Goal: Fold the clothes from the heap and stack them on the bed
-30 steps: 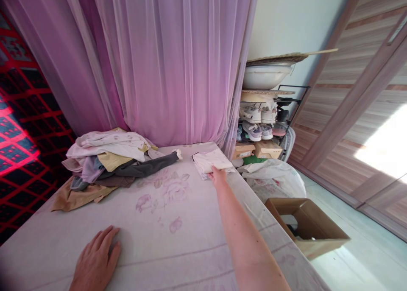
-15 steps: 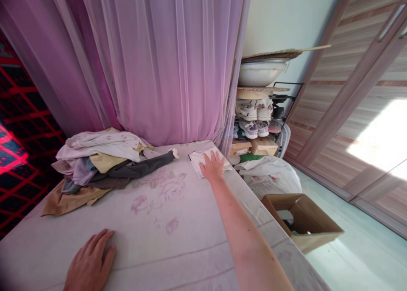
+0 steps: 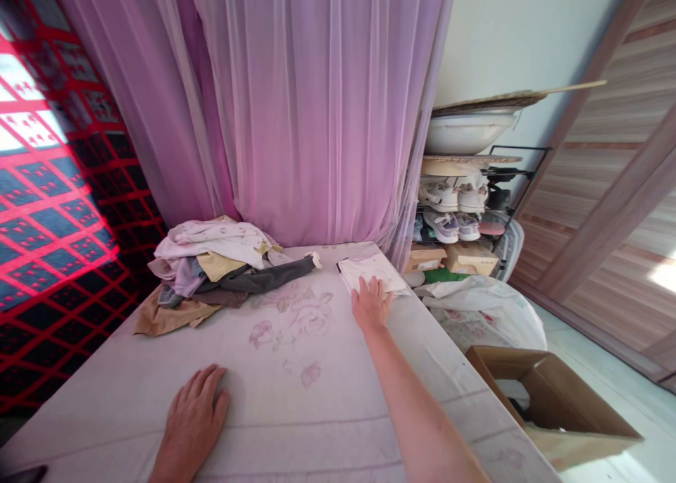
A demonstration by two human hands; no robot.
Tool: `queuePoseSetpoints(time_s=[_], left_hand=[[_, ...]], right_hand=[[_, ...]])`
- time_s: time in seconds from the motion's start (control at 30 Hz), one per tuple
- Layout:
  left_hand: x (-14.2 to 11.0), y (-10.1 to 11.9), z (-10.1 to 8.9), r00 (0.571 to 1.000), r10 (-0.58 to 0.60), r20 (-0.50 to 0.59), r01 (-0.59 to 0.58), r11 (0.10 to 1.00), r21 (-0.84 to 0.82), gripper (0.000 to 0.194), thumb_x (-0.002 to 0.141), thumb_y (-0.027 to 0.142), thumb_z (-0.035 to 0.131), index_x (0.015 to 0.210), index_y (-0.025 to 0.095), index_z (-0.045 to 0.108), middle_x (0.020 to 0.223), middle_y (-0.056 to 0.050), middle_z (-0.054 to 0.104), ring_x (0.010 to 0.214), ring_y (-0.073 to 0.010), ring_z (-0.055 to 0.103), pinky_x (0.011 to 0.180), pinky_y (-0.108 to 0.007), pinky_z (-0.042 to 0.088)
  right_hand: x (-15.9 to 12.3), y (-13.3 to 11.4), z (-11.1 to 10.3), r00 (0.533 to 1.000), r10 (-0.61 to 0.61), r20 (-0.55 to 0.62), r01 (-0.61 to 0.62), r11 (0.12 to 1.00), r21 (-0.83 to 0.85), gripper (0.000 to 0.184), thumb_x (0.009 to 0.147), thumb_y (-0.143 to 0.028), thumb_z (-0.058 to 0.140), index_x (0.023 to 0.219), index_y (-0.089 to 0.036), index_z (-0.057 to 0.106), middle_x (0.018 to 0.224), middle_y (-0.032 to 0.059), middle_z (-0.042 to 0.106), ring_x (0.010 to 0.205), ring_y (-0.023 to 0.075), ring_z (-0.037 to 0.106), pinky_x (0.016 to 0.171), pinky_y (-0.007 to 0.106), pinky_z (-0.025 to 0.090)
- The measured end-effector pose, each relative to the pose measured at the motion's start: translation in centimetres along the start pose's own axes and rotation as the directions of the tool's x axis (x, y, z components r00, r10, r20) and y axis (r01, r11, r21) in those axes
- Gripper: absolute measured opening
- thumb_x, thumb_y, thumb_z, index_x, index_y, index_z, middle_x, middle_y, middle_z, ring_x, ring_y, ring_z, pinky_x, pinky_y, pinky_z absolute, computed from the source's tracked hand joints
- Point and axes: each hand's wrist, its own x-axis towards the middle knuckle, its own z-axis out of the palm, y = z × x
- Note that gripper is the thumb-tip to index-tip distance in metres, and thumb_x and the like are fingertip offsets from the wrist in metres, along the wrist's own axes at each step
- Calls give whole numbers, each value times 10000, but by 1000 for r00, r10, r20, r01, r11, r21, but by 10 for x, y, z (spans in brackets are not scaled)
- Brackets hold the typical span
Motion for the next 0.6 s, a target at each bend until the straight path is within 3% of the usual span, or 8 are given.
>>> queuePoseSetpoints(time_s=[0.03, 0.17, 0.27, 0.43, 0.6], left_hand=[[0, 2, -2, 1000, -10, 10, 10, 1000, -3, 405, 874, 264, 377, 1177, 174, 631, 1290, -111, 602, 1237, -287, 481, 1022, -465, 366], [1, 8, -8, 999, -42, 5, 42, 999, -12, 381, 874, 206, 396, 1175, 191, 628, 1301, -103, 592, 1252, -268, 469, 1044, -451, 341], [0, 11, -11, 998, -58, 10, 58, 998, -24, 377, 875, 189, 404, 1178, 191, 628, 1298, -104, 591, 1252, -265, 475, 1045, -452, 341], [0, 10, -11, 996, -72, 45, 74, 996, -46, 392, 876, 186, 399, 1197, 184, 624, 1313, -106, 588, 1275, -268, 466, 1068, -460, 331], [16, -13, -14, 985, -57, 166, 81, 986, -143, 384, 868, 220, 413, 1190, 197, 620, 1255, -92, 628, 1194, -222, 544, 999, -383, 413]], right_hand=[[-19, -9, 5, 999, -21, -33, 22, 999, 35, 456, 924, -306, 441, 1363, -197, 502, 1488, 157, 371, 1403, 311, 249, 1108, 546, 168], [-98, -48, 26, 982, -191, 13, 184, 959, 214, 457, 816, -227, 529, 1268, -247, 591, 1457, 107, 440, 1384, 292, 316, 1123, 519, 225], [-137, -68, 32, 967, -256, -6, 237, 884, 402, 428, 783, -229, 509, 1188, -244, 650, 1402, 86, 509, 1338, 266, 397, 1104, 473, 312], [-152, -69, 28, 995, -100, -22, 86, 696, 713, 361, 790, -364, 453, 975, -219, 726, 1241, 100, 640, 1158, 240, 582, 996, 398, 465], [-143, -53, 20, 977, 165, 137, -200, 471, 859, 434, 722, -497, 495, 939, -191, 714, 1066, 111, 719, 1004, 253, 667, 902, 371, 520]])
